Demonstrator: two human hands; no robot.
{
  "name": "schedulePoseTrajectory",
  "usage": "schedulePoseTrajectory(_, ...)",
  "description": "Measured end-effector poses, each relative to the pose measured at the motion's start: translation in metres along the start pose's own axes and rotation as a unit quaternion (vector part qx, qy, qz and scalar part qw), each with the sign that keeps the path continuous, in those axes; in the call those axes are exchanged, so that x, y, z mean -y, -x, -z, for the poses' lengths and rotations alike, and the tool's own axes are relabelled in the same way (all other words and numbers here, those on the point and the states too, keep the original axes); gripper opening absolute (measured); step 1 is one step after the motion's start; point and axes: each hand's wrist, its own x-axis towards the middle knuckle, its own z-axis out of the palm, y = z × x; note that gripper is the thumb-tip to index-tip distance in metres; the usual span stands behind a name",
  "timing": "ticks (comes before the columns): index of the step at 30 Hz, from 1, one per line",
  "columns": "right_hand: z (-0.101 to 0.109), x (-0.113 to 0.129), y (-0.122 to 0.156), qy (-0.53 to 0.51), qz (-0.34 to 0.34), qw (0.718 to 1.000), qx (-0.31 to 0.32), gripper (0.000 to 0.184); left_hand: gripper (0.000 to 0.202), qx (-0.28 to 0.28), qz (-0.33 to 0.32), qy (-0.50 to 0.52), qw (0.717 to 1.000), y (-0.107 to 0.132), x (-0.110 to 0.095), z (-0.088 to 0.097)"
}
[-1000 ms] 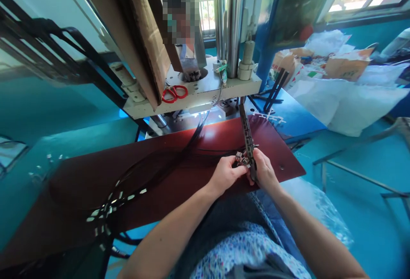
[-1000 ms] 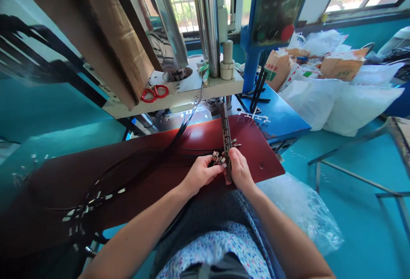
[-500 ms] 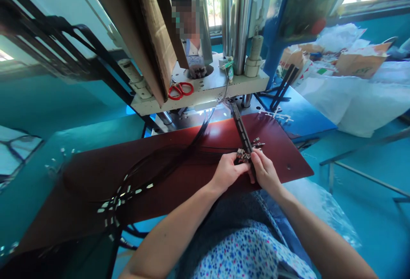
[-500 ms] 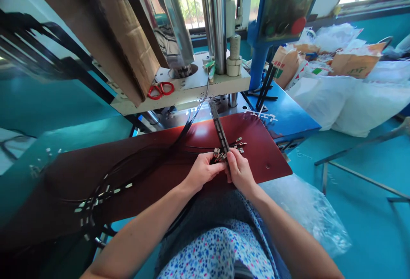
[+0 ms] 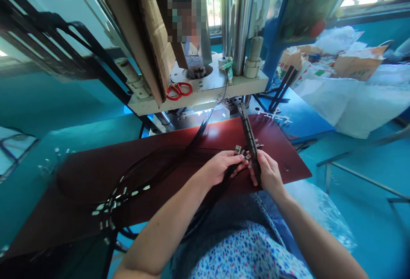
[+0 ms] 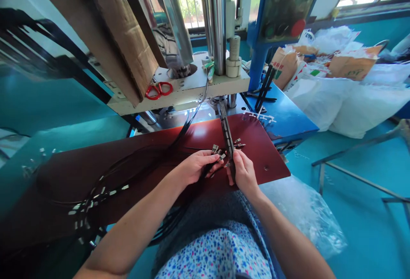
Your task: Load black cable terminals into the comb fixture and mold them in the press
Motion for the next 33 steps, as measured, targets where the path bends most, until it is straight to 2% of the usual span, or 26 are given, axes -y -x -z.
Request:
schedulePoseTrajectory(7, 0.000, 0.001, 0.001, 0.007, -0.009, 1.000, 0.008, 0.035, 0.029, -0.035, 0.000, -0.029, 0.999, -0.001, -0.001, 0.003)
schedulePoseTrajectory(10, 0.000, 0.002, 0.001, 0.010, -0.005, 1.000, 0.018, 0.034, 0.025, -0.052, -0.033, -0.081, 0.995, -0.002, 0.003, -0.001)
schedulePoseTrajectory(14, 0.000, 0.001, 0.000, 0.015, -0.005, 1.000, 0.019, 0.033, 0.017, -0.152, -0.156, -0.187, 0.958, -0.001, 0.010, -0.012)
schedulePoseTrajectory(16, 0.000, 0.000, -0.001, 0.019, -0.003, 1.000, 0.020, 0.032, 0.015, -0.181, -0.197, -0.226, 0.937, -0.001, 0.012, -0.016)
schedulePoseTrajectory(21, -0.002, -0.002, -0.003, 0.032, -0.005, 0.999, 0.020, 0.033, 0.012, -0.220, -0.218, -0.261, 0.914, -0.003, 0.016, -0.014)
schedulePoseTrajectory(25, -0.003, -0.001, -0.003, 0.045, -0.006, 0.999, 0.020, 0.035, 0.013, -0.221, -0.211, -0.248, 0.919, -0.005, 0.018, -0.010)
schedulePoseTrajectory(33, -0.004, 0.002, -0.003, 0.088, 0.000, 0.996, 0.024, 0.039, 0.015, -0.201, -0.177, -0.147, 0.952, -0.008, 0.019, -0.012)
